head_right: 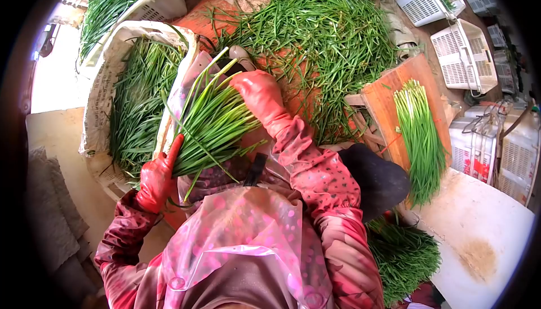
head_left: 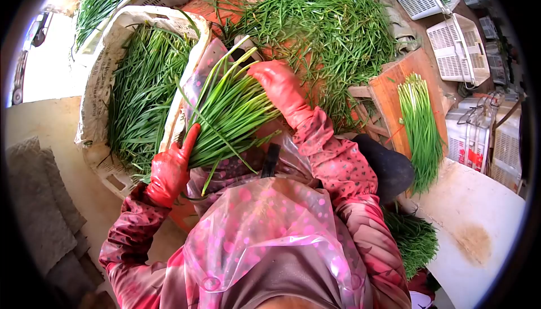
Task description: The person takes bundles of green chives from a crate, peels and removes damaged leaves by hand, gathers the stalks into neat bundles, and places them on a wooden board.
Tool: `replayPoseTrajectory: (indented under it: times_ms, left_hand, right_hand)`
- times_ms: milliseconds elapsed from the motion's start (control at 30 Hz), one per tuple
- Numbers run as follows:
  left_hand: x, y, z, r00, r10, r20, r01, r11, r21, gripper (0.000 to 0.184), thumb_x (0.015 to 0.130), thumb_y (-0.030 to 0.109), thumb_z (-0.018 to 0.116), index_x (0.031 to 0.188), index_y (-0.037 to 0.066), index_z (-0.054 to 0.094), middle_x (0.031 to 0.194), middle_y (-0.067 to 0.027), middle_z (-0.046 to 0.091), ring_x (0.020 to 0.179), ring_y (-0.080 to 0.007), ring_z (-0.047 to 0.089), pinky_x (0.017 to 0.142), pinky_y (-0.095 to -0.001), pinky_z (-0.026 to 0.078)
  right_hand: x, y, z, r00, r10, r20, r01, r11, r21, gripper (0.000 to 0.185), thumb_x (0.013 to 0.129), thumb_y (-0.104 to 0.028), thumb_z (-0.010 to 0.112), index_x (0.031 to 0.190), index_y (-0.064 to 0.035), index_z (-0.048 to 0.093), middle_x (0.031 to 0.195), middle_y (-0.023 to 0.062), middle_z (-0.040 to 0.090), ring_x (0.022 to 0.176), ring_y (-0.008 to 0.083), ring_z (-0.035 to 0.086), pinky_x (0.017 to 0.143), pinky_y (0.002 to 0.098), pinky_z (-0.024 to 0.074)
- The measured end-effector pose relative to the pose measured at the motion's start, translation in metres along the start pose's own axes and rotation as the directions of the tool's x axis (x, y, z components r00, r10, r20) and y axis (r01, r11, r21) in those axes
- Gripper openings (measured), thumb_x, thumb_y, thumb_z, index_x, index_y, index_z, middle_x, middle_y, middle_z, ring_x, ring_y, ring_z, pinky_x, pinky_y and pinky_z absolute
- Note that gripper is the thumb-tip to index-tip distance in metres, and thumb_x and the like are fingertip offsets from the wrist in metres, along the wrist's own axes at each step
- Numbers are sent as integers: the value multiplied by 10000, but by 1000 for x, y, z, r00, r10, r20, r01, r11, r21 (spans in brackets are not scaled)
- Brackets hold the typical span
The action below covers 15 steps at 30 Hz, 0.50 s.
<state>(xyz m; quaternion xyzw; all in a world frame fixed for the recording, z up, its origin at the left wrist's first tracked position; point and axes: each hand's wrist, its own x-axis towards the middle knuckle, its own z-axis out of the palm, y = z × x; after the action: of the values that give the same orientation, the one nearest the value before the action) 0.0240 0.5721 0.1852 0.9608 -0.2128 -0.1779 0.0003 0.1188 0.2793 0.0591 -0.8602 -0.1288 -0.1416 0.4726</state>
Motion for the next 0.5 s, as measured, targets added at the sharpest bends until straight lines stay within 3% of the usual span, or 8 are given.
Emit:
replayPoseTrajectory:
  times_ms: [33,100,167,267,333,367,433,500]
  left_hand:
    - [0,-1,-1,1000,2,5,-2,1000,4,897,719,-35,583,1495,298,280,803,-175,577,634,-374,607,562,-469,494]
    - [0,-3,-3,1000,-16,7,16,997,-73,888,728,-23,585,1495,301,277,821,-190,589,648,-386,618,573,-468,496]
    - [6,-1,-24,999,-20,42,32,953,-301,809,748,24,589,1473,277,335,1011,-225,640,784,-381,662,671,-430,526]
    - [33,-22,-19,981,178,82,-62,681,-729,776,730,30,583,1464,153,362,966,-183,675,766,-340,672,708,-364,530]
    - [63,18,-95,864,120,489,397,435,-808,607,743,45,618,1331,32,467,794,-90,637,580,-219,618,576,-333,528]
    - [78,27,-108,763,109,638,559,386,-734,529,750,54,633,1262,4,508,749,-65,610,527,-179,588,528,-320,524]
    - [97,35,-103,735,180,653,600,276,-751,228,776,56,646,979,-35,596,674,-76,571,468,-153,539,484,-326,534]
    - [104,43,-90,710,329,623,611,153,-777,156,800,46,644,926,-37,602,681,-81,571,473,-146,535,498,-344,550]
  right_hand:
    - [-6,11,3,959,274,-70,-252,940,229,148,846,-217,656,942,-113,699,960,69,706,907,258,669,807,359,512]
    - [-16,43,-21,890,450,-76,-420,872,249,180,894,-208,569,908,-78,693,890,117,705,847,269,685,715,351,525]
    - [-46,82,-50,667,745,10,-727,654,-210,230,852,-241,609,915,-37,693,827,103,707,819,254,678,753,337,505]
    - [-115,109,-69,631,757,169,-704,650,-286,384,820,-310,658,1093,-41,641,1001,168,689,957,304,651,807,365,502]
    - [-121,69,-85,215,833,510,-971,239,18,341,905,-348,595,1049,-49,672,862,79,715,706,179,679,624,325,526]
    - [-135,60,-81,270,737,620,-961,241,132,327,941,-355,549,979,-64,692,789,41,707,560,110,627,512,249,492]
    - [-149,42,-69,295,675,677,-955,229,187,345,957,-360,519,933,-65,697,719,23,680,496,81,561,464,214,455]
    - [-152,28,-55,357,662,659,-925,151,349,337,964,-349,520,909,-68,698,653,11,639,458,59,485,428,211,387]
